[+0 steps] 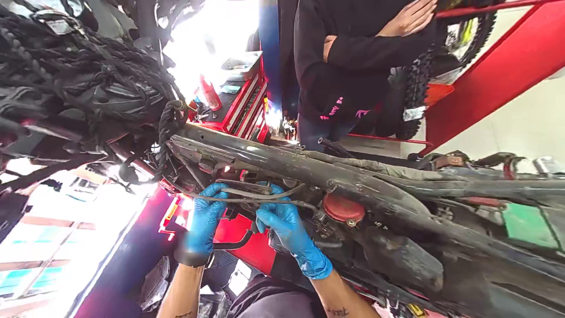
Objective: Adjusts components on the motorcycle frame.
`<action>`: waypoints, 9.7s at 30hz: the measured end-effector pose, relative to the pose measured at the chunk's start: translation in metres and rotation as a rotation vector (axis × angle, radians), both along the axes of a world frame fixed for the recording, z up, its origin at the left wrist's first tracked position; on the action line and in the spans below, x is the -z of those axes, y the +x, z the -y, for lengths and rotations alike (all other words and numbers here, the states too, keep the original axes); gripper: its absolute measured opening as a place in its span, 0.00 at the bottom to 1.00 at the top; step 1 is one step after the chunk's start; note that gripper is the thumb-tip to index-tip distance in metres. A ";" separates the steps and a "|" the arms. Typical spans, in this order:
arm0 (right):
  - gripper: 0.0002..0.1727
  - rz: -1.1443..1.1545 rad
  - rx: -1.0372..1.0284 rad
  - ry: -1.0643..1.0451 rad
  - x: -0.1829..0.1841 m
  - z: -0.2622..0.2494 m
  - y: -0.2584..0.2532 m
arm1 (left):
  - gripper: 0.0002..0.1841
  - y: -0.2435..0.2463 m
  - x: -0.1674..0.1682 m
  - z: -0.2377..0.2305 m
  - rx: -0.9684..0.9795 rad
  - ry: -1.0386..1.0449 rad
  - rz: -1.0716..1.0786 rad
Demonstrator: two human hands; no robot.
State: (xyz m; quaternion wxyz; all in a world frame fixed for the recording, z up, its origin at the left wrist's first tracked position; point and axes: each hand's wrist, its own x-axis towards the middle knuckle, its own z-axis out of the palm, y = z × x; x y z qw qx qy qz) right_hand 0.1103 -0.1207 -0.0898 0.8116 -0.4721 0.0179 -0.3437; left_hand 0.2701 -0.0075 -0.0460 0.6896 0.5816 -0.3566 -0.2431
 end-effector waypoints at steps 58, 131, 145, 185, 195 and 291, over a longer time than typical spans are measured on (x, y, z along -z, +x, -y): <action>0.16 -0.451 1.241 -0.258 0.007 -0.088 0.039 | 0.10 0.021 0.078 -0.105 0.118 0.315 0.202; 0.09 -0.183 0.648 -0.134 0.011 -0.122 -0.057 | 0.15 -0.028 0.039 -0.071 0.494 0.131 0.718; 0.19 -0.170 0.396 0.288 0.011 -0.089 -0.028 | 0.36 0.017 -0.084 0.021 0.192 0.812 1.112; 0.17 -0.185 0.581 -0.349 0.043 -0.054 -0.011 | 0.44 0.074 -0.004 -0.010 0.504 0.394 0.486; 0.20 -0.198 0.939 -0.509 0.083 -0.112 0.014 | 0.15 0.092 -0.046 0.014 0.744 0.565 0.679; 0.08 -0.551 0.531 -0.260 0.064 -0.109 -0.158 | 0.19 0.007 0.007 0.000 -0.451 0.131 1.077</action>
